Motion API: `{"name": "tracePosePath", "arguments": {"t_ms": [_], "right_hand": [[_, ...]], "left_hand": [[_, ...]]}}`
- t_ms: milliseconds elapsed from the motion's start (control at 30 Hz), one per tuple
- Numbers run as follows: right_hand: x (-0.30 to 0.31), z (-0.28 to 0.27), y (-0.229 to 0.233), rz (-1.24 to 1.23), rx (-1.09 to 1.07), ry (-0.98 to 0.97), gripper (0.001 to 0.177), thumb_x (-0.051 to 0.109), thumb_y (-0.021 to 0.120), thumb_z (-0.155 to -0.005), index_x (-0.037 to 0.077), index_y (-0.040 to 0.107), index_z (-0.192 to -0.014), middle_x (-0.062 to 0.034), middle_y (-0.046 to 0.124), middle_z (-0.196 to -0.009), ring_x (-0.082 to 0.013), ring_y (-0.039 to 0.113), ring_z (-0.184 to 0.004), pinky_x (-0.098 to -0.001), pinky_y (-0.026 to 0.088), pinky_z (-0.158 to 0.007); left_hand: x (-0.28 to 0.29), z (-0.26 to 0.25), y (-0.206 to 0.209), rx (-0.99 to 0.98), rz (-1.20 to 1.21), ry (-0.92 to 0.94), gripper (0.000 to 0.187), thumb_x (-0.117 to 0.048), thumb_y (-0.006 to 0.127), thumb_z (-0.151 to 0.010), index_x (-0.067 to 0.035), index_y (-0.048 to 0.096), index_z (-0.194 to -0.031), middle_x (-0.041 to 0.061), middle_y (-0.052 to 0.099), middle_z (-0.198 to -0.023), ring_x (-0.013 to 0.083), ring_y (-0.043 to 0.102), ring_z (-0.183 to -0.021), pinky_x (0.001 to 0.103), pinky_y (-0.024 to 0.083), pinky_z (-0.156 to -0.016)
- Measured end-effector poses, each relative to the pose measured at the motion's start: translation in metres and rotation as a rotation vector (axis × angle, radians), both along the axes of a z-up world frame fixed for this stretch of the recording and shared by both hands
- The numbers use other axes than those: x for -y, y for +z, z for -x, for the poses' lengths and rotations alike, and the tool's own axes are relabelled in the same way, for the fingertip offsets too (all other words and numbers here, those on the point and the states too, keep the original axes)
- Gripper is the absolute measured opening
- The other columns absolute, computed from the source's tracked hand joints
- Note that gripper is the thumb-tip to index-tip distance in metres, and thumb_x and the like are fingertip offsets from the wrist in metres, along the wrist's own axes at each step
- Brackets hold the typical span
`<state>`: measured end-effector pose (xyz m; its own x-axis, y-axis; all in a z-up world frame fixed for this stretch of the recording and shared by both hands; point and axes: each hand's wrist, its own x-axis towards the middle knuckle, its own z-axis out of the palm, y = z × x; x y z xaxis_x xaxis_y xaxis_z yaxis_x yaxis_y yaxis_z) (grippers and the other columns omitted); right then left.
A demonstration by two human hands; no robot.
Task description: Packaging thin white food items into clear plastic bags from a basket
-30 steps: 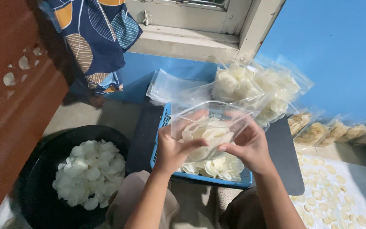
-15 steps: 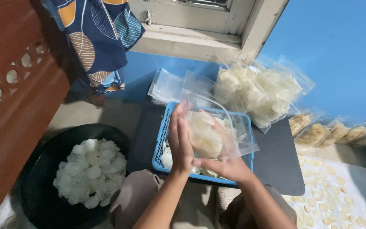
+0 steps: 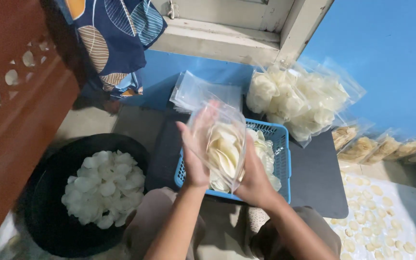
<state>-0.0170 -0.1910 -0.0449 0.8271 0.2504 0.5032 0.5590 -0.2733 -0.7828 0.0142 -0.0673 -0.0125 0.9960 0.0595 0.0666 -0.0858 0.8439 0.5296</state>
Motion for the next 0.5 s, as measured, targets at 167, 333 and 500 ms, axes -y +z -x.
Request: {"name": "tracePosePath", "arguments": {"t_ms": [167,333,500], "right_hand": [[-0.016,0.001,0.011,0.144,0.103,0.026,0.09,0.01,0.073,-0.08,-0.007,0.025,-0.153,-0.0385,0.035,-0.151,-0.054,0.037,-0.141,-0.0622,0.024,-0.12],[-0.004,-0.005,0.014,-0.078,-0.056,-0.071,0.076,0.005,0.073,-0.083,-0.005,0.036,-0.148,-0.0288,0.056,-0.139,-0.0424,0.054,-0.134,-0.0579,0.041,-0.111],[-0.003,-0.006,0.016,0.282,-0.266,-0.005,0.112,0.016,0.075,-0.077,0.004,0.001,-0.16,-0.0337,0.023,-0.162,-0.0573,0.034,-0.141,-0.063,0.035,-0.114]], "left_hand": [[0.001,0.006,-0.012,0.216,-0.301,0.014,0.086,-0.066,0.017,-0.104,-0.002,0.033,-0.16,0.02,0.041,-0.158,0.0293,0.034,-0.148,0.043,0.017,-0.129],[-0.013,0.004,-0.004,0.393,-0.634,0.163,0.102,-0.082,0.016,-0.099,-0.005,0.015,-0.166,0.017,0.016,-0.172,0.0355,0.013,-0.157,0.049,0.004,-0.131],[-0.039,0.007,0.001,0.442,-0.794,0.061,0.138,-0.069,0.086,-0.064,-0.009,0.014,-0.166,0.026,0.03,-0.167,0.0462,0.024,-0.156,0.068,0.019,-0.121]]}}
